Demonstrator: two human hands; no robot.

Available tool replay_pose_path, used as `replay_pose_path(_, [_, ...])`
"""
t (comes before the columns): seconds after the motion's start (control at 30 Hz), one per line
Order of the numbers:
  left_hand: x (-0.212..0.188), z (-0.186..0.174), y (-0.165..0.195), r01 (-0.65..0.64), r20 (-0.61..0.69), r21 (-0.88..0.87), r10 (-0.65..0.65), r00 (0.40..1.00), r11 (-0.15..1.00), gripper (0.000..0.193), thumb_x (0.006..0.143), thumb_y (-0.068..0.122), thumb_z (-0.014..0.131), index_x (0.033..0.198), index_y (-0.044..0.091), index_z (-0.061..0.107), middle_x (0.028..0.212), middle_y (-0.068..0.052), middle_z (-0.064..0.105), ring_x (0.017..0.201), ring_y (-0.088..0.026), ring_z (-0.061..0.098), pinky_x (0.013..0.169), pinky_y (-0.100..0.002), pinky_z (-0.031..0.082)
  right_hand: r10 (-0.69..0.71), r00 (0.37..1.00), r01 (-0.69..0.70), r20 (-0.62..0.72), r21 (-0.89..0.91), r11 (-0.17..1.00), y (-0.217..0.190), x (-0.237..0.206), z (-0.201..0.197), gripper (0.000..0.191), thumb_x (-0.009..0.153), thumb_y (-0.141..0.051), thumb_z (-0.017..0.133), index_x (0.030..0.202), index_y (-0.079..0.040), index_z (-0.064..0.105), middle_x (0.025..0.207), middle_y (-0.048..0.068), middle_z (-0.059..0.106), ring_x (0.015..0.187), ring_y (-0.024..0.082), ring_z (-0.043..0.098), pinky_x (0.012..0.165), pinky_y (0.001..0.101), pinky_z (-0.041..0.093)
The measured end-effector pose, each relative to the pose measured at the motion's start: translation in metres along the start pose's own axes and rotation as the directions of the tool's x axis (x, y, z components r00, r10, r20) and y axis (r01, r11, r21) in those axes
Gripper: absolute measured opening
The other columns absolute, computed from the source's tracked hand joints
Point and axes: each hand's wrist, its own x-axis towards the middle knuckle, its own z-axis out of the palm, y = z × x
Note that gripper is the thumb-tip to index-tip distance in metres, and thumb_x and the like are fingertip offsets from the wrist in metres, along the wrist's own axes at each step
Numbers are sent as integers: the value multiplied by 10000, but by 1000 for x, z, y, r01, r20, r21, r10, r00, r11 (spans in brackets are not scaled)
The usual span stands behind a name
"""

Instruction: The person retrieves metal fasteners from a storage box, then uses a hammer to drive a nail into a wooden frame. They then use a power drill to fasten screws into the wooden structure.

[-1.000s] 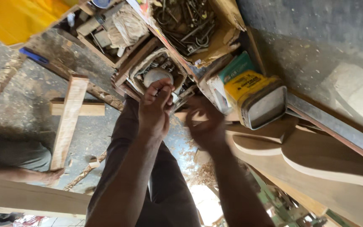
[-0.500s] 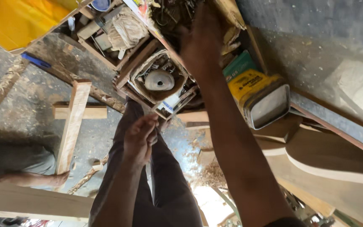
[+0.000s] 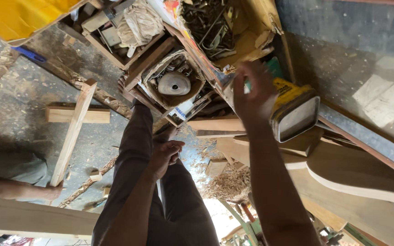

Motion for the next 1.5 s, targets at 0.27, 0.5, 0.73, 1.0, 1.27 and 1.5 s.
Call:
replay_pose_path(0.27, [17, -31, -18, 95, -39, 159, -90, 995, 983, 231, 987, 123, 617, 1143, -13, 720, 770, -11, 589, 576, -86, 456, 505, -243, 349, -312, 934, 344, 176, -194, 919, 41, 67, 35, 379, 916, 67, 654, 1276, -41, 705, 1243, 140, 706, 1102, 288, 698, 927, 392, 607])
replay_pose_path(0.5, [29, -44, -37, 111, -23, 228, -109, 994, 967, 242, 1009, 124, 587, 1138, -28, 725, 774, -38, 590, 559, -100, 463, 493, -259, 357, -274, 856, 459, 438, -402, 792, 38, 66, 15, 439, 726, -104, 746, 1158, -32, 717, 1262, 218, 661, 1182, 415, 596, 991, 496, 503])
replay_pose_path(0.73, [44, -61, -65, -107, 9, 566, 124, 992, 818, 296, 1051, 214, 525, 1127, 52, 761, 843, -45, 667, 700, -120, 577, 650, -276, 499, -187, 867, 301, 461, -186, 935, 35, 64, -1, 318, 898, -33, 709, 1216, -34, 702, 1172, 195, 713, 1076, 399, 668, 932, 497, 550])
replay_pose_path(1.0, [36, -54, -47, -62, -63, 824, 201, 977, 563, 435, 981, 416, 496, 1087, 106, 783, 895, -83, 763, 879, -196, 733, 815, -337, 550, -168, 954, 212, 250, -159, 964, 34, 84, 29, 272, 1003, -37, 653, 1266, -77, 712, 1042, 216, 728, 935, 438, 704, 800, 530, 569])
replay_pose_path(1.27, [28, -46, -34, -17, -103, 843, 193, 976, 537, 487, 964, 494, 525, 995, 91, 797, 895, -95, 786, 882, -238, 764, 818, -373, 568, 233, 837, 122, 496, -583, 803, 30, 99, 38, 211, 873, -136, 675, 1066, -150, 758, 870, 205, 735, 802, 415, 721, 645, 571, 567])
replay_pose_path(1.5, [29, -49, -38, -28, -117, 859, 250, 961, 511, 472, 956, 493, 561, 1052, 87, 781, 945, -129, 767, 921, -280, 736, 826, -413, 553, 181, 956, -56, 232, -461, 886, 20, 101, 23, 217, 981, -236, 714, 1158, -110, 720, 939, 211, 739, 849, 416, 725, 712, 524, 582])
